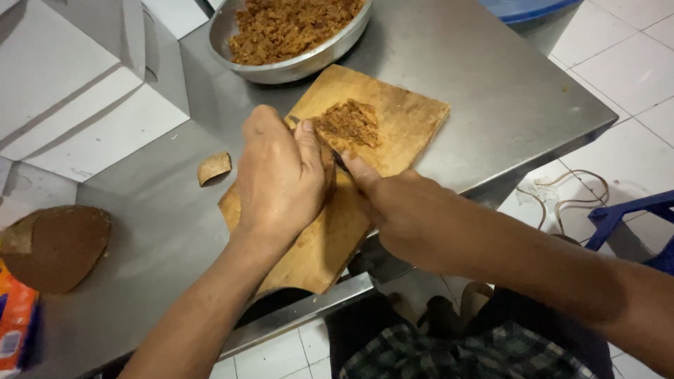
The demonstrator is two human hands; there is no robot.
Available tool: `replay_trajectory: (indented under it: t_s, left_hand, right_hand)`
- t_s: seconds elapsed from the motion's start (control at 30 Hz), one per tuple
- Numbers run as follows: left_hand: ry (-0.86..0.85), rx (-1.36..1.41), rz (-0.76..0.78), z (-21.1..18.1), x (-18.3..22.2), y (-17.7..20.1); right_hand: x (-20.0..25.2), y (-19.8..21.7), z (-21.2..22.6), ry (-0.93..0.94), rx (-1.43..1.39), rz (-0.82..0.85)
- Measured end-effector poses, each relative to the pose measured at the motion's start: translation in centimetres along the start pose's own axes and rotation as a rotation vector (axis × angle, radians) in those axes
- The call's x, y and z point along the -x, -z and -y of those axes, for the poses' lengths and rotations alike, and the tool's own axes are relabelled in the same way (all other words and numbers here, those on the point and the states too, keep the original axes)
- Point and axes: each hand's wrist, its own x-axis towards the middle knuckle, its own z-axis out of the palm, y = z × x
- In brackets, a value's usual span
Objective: Shaving a block of palm sugar with a knife on a wooden board and scraping the shavings into a bowl
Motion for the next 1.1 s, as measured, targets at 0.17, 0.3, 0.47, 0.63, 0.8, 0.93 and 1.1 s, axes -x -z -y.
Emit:
replay_trajectory:
  t_s: [0.17, 0.3, 0.47, 0.63, 0.8, 0.93, 1.1]
  left_hand:
    - [-0.035, 0.092, 0.055, 0.9, -0.7, 0.5]
    - [0.06, 0.239, 0.15, 2.5, -1.3, 1.4]
    - [0.0, 0.159, 0.194, 2.5, -1.3, 2.7]
    - [0.029, 0.119, 0.118, 3.3, -1.1, 2.4]
    - [0.368, 0.06, 0.249, 0.2, -0.3, 3.2]
    - [0.456, 0.086, 0.307, -0.6, -0.1, 4.0]
    - [0.299, 0.269, 0.334, -0.5, -0.2, 4.5]
  right_hand:
    - [0.5, 0.7, -1.5, 0.107, 0.021, -0.096]
    - [2.0, 1.7, -3.8, 0.133, -0.171, -0.249]
    - [1.8, 2.9, -3.8, 0.166, -0.295, -0.18]
    - [0.6, 2.2, -5.3, 0.249, -0.179, -0.228]
    - [-0.1, 1.5, -4.2, 0.041, 0.359, -0.178]
    - [0.2, 2.1, -3.7, 0.12, 0.411, -0.198]
    - [2.1, 3.1, -1.7, 0.07, 0.016, -0.159]
